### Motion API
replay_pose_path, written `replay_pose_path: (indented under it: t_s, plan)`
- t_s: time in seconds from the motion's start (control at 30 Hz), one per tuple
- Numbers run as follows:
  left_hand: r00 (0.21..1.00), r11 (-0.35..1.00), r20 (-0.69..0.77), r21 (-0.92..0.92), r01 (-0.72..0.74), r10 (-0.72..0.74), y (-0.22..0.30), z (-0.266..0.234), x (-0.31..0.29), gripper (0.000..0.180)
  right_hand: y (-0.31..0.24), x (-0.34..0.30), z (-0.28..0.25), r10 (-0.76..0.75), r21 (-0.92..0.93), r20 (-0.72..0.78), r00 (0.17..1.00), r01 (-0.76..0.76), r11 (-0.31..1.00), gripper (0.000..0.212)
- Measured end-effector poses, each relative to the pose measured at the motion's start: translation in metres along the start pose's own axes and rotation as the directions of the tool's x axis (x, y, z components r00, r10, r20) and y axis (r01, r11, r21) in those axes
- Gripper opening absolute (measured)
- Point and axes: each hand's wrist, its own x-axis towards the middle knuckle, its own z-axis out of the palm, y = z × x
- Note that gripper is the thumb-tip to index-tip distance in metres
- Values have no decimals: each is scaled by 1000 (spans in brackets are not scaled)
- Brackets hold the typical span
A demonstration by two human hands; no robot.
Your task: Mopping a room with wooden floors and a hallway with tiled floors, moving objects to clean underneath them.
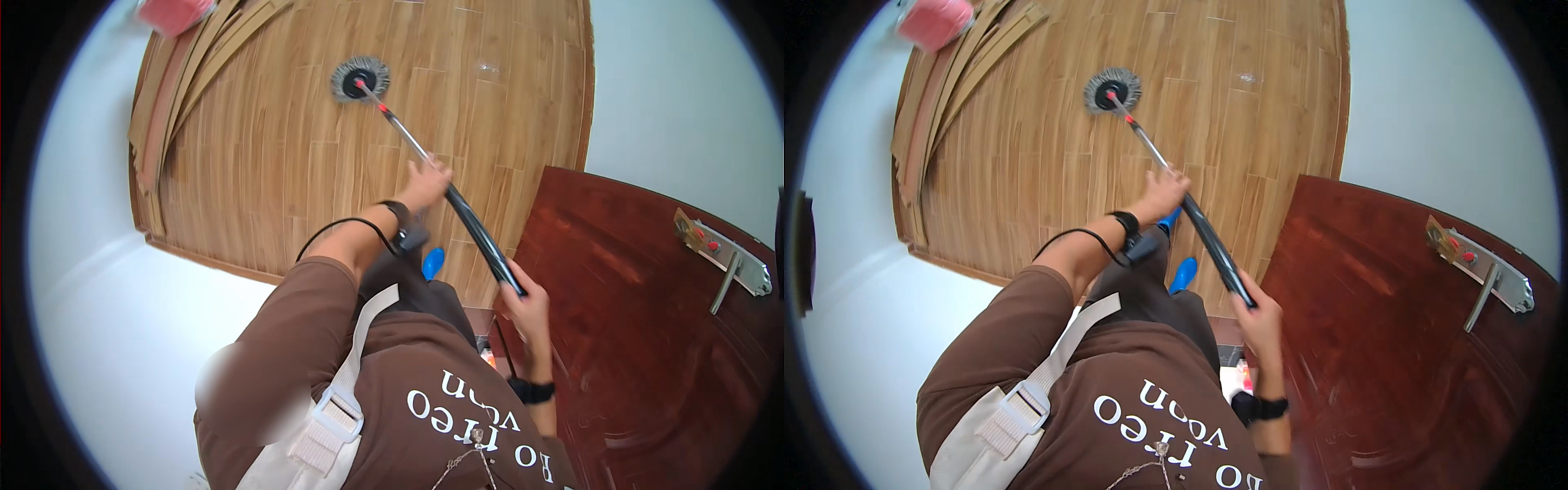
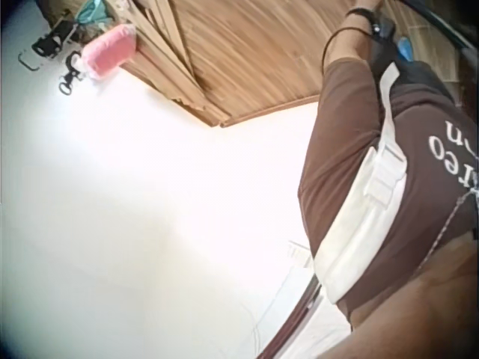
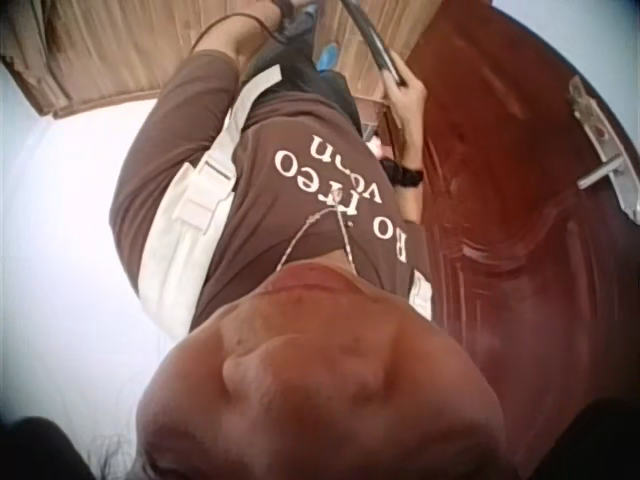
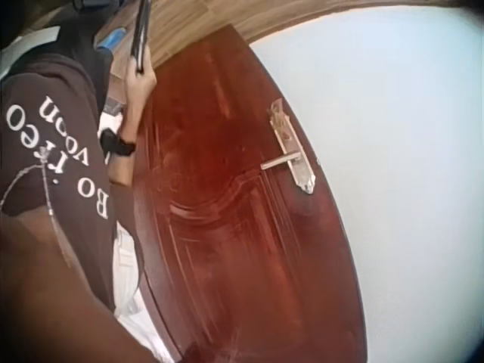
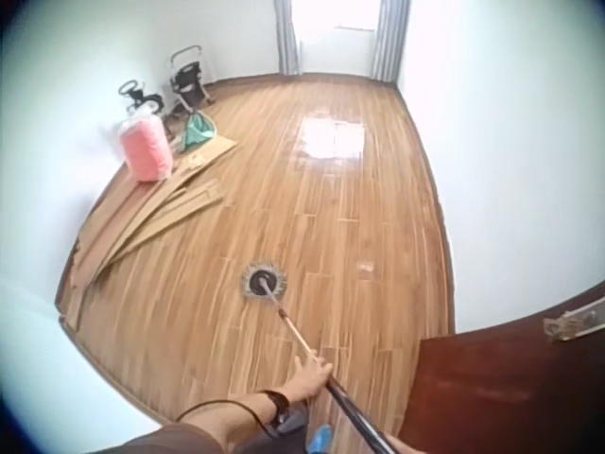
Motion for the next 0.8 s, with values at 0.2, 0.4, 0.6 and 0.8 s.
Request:
replay_pose_path:
  t_s: [0.2, 0.4, 0.6, 0.8]
  plan:
    - [906, 846, -195, -326, -422, 376, 212, 6, -82, 18, -39, -164, -134, 247, -231, -129, 960, -271, 935, 45]
    - [721, 530, -94, -614, -585, 687, 312, -13, -128, 34, -34, -282, -177, 285, -293, -247, 926, -352, 889, 46]
    - [768, 668, 47, -529, -524, 639, 238, -23, -133, 22, 17, -255, -136, 231, 104, -107, 967, -220, 970, 48]
    - [970, 966, -169, -161, -204, 177, 13, 44, -105, 4, 24, -100, 20, 30, -181, 100, 994, -12, 983, 38]
